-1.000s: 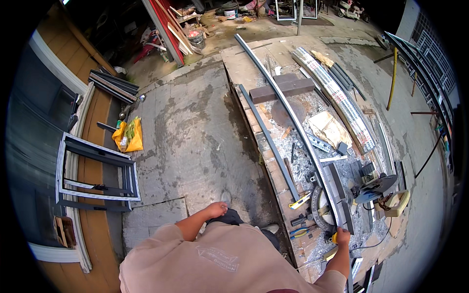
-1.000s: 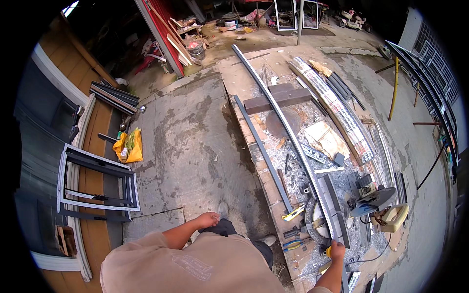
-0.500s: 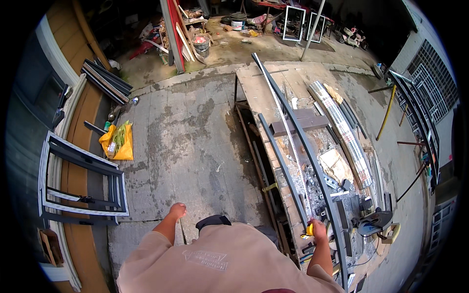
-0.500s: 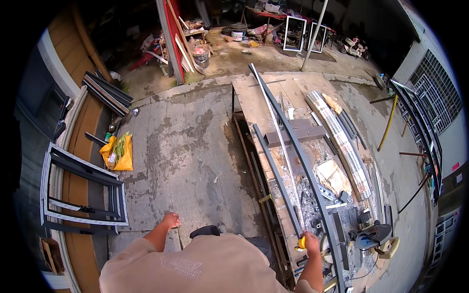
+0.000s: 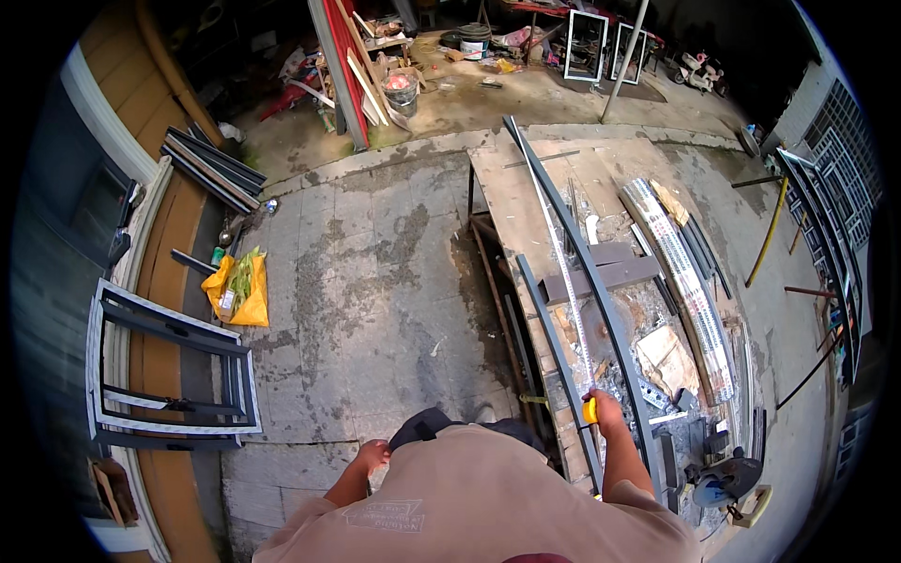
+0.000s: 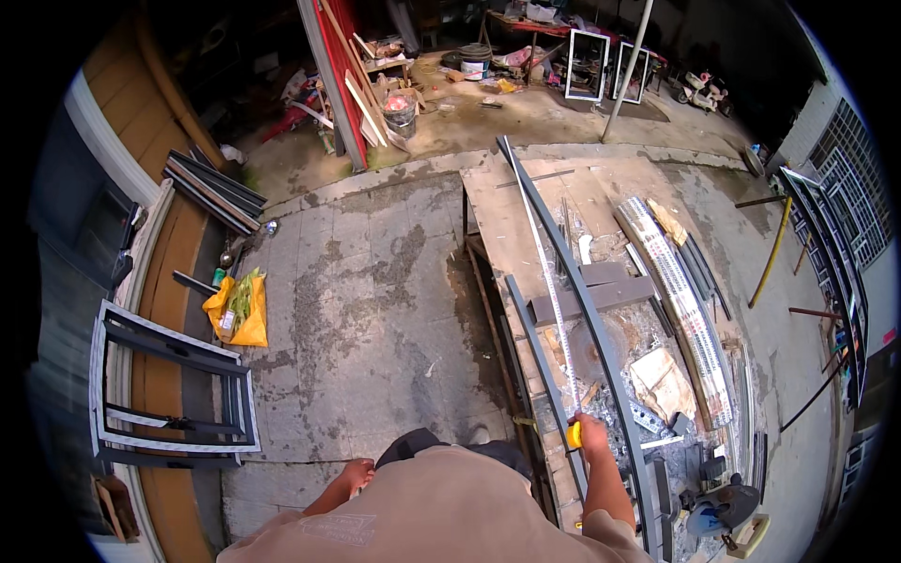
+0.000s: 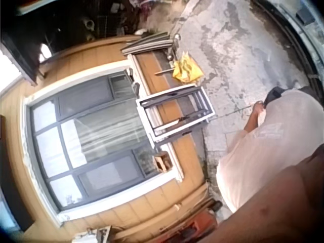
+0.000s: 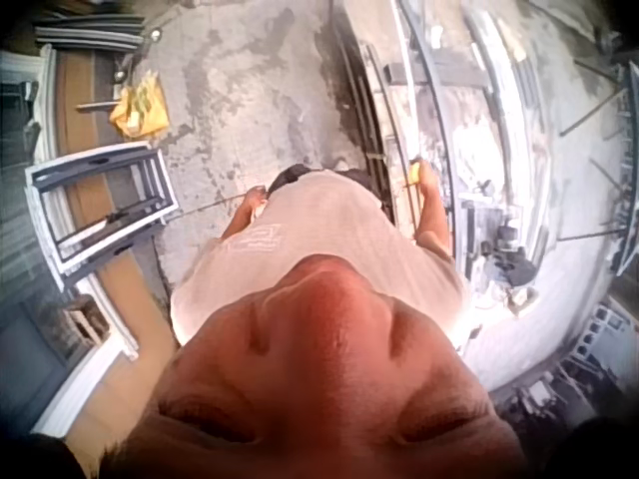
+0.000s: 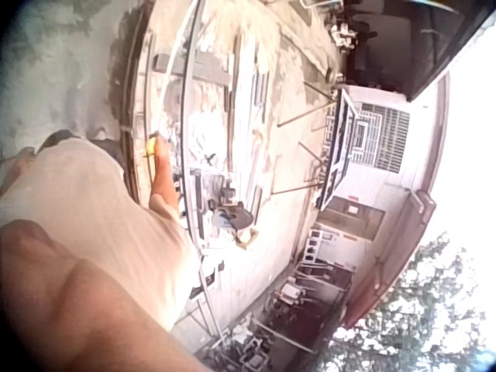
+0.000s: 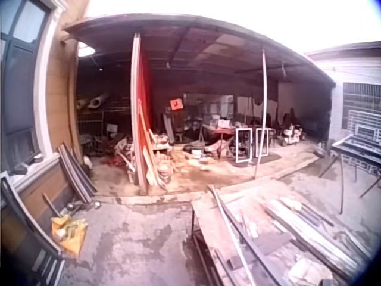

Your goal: The person aligns a measuring tape against a metal profile, holds a yellow utility knife against the tape to mark specific locations, and moves the profile to different stations on the workbench.

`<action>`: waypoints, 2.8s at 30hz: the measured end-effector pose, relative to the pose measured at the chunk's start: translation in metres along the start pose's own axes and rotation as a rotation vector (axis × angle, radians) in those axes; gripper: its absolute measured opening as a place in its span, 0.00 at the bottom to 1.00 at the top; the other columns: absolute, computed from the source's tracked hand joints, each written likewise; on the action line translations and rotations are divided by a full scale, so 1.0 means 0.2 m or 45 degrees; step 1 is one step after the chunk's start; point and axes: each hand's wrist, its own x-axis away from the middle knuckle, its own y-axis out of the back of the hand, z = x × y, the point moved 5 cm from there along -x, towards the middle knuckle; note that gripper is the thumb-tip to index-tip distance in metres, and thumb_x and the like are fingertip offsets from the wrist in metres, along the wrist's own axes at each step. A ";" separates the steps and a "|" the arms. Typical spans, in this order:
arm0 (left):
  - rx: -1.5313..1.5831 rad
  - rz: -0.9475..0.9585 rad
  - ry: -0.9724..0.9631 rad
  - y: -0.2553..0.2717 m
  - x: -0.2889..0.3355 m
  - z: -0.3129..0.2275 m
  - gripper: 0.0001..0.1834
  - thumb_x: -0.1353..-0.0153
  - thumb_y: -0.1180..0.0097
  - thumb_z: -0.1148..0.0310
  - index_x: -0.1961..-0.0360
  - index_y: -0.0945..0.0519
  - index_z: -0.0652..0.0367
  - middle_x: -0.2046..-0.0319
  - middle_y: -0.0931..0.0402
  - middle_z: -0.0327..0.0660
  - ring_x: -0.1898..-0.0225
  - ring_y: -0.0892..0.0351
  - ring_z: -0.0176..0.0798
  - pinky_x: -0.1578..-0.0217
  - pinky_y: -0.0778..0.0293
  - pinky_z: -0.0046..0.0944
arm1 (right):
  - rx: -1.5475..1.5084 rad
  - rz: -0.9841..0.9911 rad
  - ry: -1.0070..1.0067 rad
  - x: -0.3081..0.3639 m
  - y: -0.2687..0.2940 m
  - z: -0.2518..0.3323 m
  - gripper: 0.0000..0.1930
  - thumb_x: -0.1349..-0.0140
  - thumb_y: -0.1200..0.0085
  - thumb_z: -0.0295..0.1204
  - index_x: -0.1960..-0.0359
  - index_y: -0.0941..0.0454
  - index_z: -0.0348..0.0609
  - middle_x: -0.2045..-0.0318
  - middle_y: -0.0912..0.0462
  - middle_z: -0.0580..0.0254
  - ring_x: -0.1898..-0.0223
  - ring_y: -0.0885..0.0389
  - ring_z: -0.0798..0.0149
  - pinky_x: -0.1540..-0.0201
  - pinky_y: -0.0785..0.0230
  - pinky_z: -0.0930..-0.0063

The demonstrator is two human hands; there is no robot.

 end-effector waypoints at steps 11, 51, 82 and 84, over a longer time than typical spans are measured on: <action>-0.007 -0.065 0.115 0.32 -0.22 -0.35 0.11 0.27 0.50 0.64 0.69 0.20 0.47 0.74 0.21 0.32 0.74 0.21 0.32 0.70 0.26 0.36 | 0.022 -0.115 -0.023 -0.10 -0.09 0.06 0.15 0.26 0.42 0.36 0.64 0.10 0.35 0.68 0.11 0.58 0.68 0.15 0.64 0.62 0.22 0.69; -0.392 -0.283 -0.181 0.27 -1.22 -3.70 0.17 0.24 0.46 0.67 0.38 0.18 0.56 0.56 0.13 0.41 0.61 0.15 0.35 0.60 0.19 0.37 | -0.305 -0.102 -0.081 -1.58 -1.05 1.68 0.30 0.27 0.39 0.59 0.48 0.09 0.40 0.49 0.15 0.58 0.50 0.20 0.62 0.44 0.29 0.68; -1.157 0.133 -1.139 -1.46 -2.68 -6.19 0.31 0.30 0.33 0.60 0.32 0.22 0.65 0.38 0.19 0.52 0.50 0.10 0.46 0.43 0.18 0.47 | 1.138 -0.556 -0.388 -2.91 -1.59 2.95 0.35 0.35 0.33 0.42 0.27 0.27 0.49 0.35 0.19 0.45 0.44 0.12 0.40 0.44 0.19 0.47; -1.145 0.103 -1.170 -1.46 -2.67 -6.18 0.27 0.32 0.32 0.62 0.35 0.19 0.64 0.41 0.18 0.51 0.53 0.09 0.45 0.46 0.17 0.47 | 1.149 -0.519 -0.447 -2.94 -1.60 2.91 0.33 0.35 0.34 0.41 0.28 0.27 0.50 0.37 0.18 0.46 0.45 0.12 0.40 0.45 0.18 0.47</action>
